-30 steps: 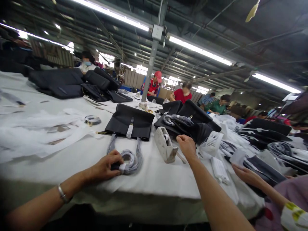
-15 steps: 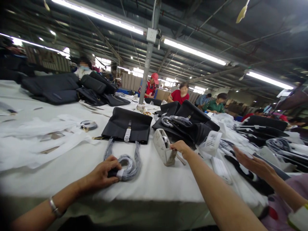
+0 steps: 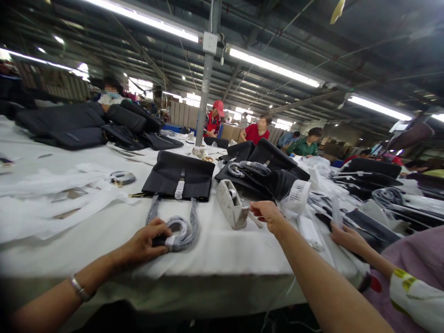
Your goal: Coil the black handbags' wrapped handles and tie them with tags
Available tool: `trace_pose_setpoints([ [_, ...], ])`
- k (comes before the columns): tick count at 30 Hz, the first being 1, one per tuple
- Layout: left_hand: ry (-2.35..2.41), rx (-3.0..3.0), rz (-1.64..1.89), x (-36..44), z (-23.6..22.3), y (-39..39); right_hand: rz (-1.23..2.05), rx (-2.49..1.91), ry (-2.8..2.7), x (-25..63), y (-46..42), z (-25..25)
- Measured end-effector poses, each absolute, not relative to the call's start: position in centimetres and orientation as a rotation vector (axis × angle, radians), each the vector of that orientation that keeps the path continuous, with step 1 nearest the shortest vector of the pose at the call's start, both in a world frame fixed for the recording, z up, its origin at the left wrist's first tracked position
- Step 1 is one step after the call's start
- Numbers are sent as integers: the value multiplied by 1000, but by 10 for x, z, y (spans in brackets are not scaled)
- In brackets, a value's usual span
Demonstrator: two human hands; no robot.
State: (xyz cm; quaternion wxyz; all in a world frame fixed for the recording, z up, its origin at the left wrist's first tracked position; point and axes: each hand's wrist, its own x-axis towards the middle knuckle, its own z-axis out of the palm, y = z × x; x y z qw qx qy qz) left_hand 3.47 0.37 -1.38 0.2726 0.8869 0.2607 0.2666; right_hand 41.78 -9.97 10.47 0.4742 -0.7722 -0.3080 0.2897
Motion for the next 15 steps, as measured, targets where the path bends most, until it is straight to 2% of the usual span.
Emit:
trace_pose_setpoints([
  [15,704,2370,722,34,-12,3,856,-1877,-717,411,-112,55],
])
